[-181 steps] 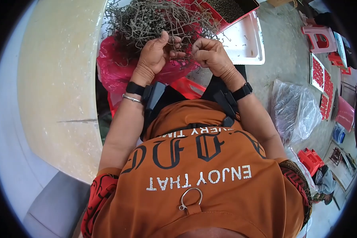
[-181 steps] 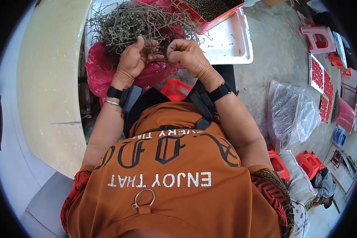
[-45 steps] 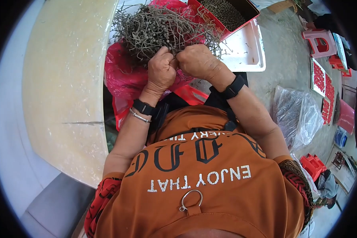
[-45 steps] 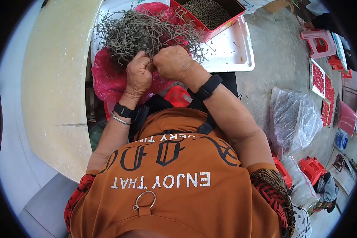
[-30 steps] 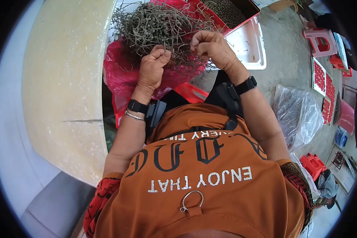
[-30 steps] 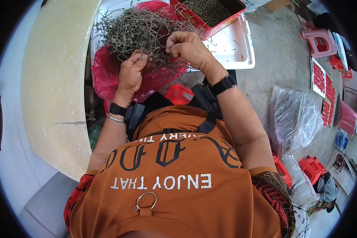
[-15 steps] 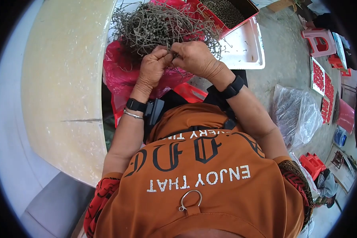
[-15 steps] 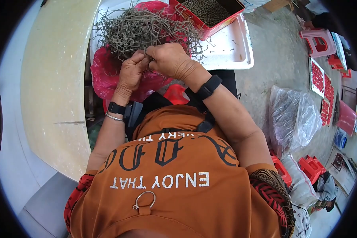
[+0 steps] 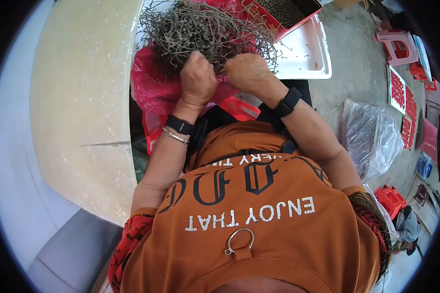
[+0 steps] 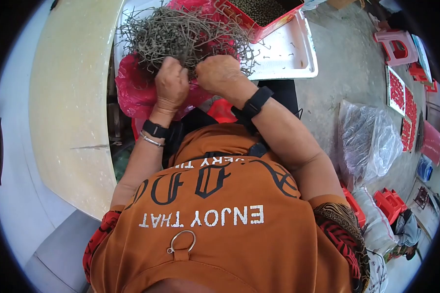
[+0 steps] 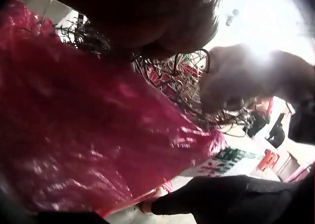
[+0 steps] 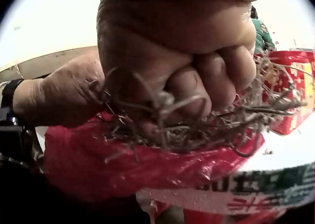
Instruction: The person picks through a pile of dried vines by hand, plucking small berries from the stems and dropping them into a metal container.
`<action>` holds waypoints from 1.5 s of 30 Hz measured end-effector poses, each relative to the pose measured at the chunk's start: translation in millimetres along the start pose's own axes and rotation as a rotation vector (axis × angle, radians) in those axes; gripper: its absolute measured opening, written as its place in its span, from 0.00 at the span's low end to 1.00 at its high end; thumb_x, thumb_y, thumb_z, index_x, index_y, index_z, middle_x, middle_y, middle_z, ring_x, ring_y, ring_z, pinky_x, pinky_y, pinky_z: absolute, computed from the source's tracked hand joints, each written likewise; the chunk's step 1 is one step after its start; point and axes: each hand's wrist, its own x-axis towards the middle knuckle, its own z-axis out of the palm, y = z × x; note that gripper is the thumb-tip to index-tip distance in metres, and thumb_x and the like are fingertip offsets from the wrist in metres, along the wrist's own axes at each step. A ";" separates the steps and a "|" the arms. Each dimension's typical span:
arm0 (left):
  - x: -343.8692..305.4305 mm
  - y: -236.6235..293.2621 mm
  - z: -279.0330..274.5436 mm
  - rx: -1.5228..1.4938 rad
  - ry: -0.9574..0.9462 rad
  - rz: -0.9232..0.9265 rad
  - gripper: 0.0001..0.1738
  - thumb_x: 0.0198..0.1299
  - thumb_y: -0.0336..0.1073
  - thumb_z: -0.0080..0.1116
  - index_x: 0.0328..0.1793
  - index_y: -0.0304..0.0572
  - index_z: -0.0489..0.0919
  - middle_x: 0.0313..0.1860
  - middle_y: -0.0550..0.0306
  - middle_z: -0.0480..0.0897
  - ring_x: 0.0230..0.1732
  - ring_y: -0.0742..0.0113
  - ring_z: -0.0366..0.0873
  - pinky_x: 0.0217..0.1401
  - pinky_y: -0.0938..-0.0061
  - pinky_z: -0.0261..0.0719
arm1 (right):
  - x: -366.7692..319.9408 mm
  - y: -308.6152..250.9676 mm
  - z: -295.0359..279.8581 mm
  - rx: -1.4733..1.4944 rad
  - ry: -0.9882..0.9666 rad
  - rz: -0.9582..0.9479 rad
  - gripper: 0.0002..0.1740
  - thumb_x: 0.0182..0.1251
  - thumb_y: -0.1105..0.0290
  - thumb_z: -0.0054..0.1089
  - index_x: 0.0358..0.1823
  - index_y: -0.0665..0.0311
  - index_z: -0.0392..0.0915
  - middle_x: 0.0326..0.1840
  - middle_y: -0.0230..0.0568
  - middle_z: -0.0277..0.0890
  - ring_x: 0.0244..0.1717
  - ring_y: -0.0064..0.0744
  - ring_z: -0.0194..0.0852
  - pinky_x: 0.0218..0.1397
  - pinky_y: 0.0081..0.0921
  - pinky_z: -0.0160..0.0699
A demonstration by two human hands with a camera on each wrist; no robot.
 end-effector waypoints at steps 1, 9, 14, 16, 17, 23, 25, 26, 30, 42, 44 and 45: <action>4.6 -3.6 -5.2 -0.026 -0.007 -0.037 0.06 0.44 0.25 0.54 0.20 0.33 0.69 0.27 0.47 0.70 0.30 0.47 0.72 0.31 0.63 0.71 | -0.8 4.8 0.7 0.002 0.004 0.005 0.13 0.51 0.63 0.50 0.21 0.64 0.79 0.24 0.52 0.76 0.31 0.48 0.77 0.34 0.37 0.77; 9.9 -2.5 -16.9 -0.089 0.027 -0.202 0.03 0.38 0.23 0.53 0.19 0.36 0.71 0.29 0.50 0.72 0.31 0.51 0.73 0.33 0.66 0.72 | 4.0 26.8 -21.9 0.662 0.080 -0.170 0.12 0.52 0.70 0.49 0.29 0.71 0.78 0.21 0.40 0.75 0.22 0.26 0.73 0.24 0.23 0.72; 10.5 -0.4 -20.3 -0.102 0.077 -0.214 0.03 0.37 0.23 0.54 0.17 0.36 0.72 0.30 0.53 0.74 0.31 0.57 0.74 0.33 0.70 0.72 | 22.8 13.1 -27.7 1.478 -0.091 0.214 0.11 0.55 0.75 0.48 0.36 0.70 0.77 0.23 0.33 0.72 0.20 0.17 0.64 0.19 0.15 0.63; 10.3 -0.5 -20.5 -0.139 0.088 -0.208 0.03 0.37 0.24 0.54 0.17 0.36 0.73 0.31 0.55 0.75 0.31 0.60 0.74 0.33 0.72 0.72 | 31.8 15.0 -23.0 1.632 0.015 0.292 0.12 0.56 0.76 0.47 0.40 0.69 0.76 0.25 0.32 0.72 0.20 0.16 0.63 0.18 0.13 0.60; 9.1 -1.3 -20.9 -0.349 0.077 -0.283 0.03 0.37 0.23 0.54 0.17 0.35 0.73 0.31 0.56 0.75 0.31 0.63 0.74 0.33 0.73 0.71 | 34.1 18.5 -18.3 1.634 0.015 0.294 0.12 0.56 0.76 0.47 0.40 0.69 0.76 0.25 0.32 0.72 0.20 0.16 0.63 0.18 0.13 0.60; -5.0 -15.3 -14.4 -1.124 0.030 -0.484 0.03 0.46 0.24 0.56 0.22 0.34 0.76 0.32 0.62 0.76 0.30 0.74 0.72 0.31 0.81 0.69 | 60.9 54.0 60.0 0.623 0.420 -0.046 0.12 0.53 0.77 0.49 0.39 0.69 0.77 0.27 0.39 0.75 0.26 0.26 0.71 0.28 0.21 0.71; 1.0 -8.3 -18.9 -1.097 -0.005 -0.623 0.03 0.49 0.25 0.56 0.24 0.33 0.76 0.31 0.62 0.76 0.28 0.74 0.72 0.30 0.82 0.69 | 56.6 54.0 61.0 0.193 0.577 -0.331 0.12 0.53 0.77 0.50 0.39 0.68 0.77 0.28 0.41 0.76 0.27 0.28 0.73 0.31 0.23 0.73; 5.7 -3.7 -22.9 -1.063 -0.035 -0.758 0.04 0.52 0.25 0.55 0.26 0.33 0.76 0.29 0.63 0.76 0.26 0.75 0.72 0.30 0.83 0.69 | 51.4 50.3 52.2 0.421 0.456 -0.158 0.12 0.52 0.76 0.51 0.38 0.68 0.77 0.28 0.42 0.76 0.29 0.30 0.74 0.33 0.24 0.73; 9.0 -3.0 -19.2 -0.944 -0.069 -0.828 0.05 0.56 0.28 0.54 0.33 0.32 0.77 0.25 0.63 0.76 0.23 0.77 0.71 0.29 0.86 0.70 | 39.6 32.5 23.1 0.844 0.199 0.169 0.11 0.50 0.71 0.55 0.35 0.66 0.78 0.29 0.47 0.77 0.33 0.38 0.77 0.40 0.28 0.74; 8.7 0.5 -21.6 -1.029 -0.064 -0.692 0.04 0.58 0.27 0.54 0.36 0.33 0.78 0.24 0.62 0.77 0.24 0.76 0.73 0.29 0.83 0.72 | 29.6 30.0 14.6 0.572 0.248 0.147 0.12 0.49 0.68 0.58 0.36 0.63 0.79 0.26 0.49 0.76 0.31 0.39 0.76 0.38 0.30 0.74; 5.7 -4.3 -22.1 -1.139 -0.066 -0.715 0.04 0.58 0.27 0.54 0.36 0.33 0.78 0.24 0.62 0.77 0.24 0.76 0.73 0.30 0.83 0.72 | 28.9 33.4 14.0 0.602 0.250 0.207 0.14 0.50 0.70 0.59 0.40 0.64 0.77 0.24 0.43 0.75 0.26 0.28 0.74 0.36 0.23 0.73; 5.5 -7.6 -23.1 -1.176 -0.056 -0.747 0.04 0.58 0.27 0.55 0.36 0.33 0.78 0.24 0.62 0.77 0.23 0.75 0.73 0.29 0.83 0.72 | 26.1 33.6 13.1 0.602 0.248 0.210 0.14 0.50 0.70 0.59 0.40 0.64 0.77 0.24 0.43 0.75 0.26 0.28 0.74 0.36 0.23 0.73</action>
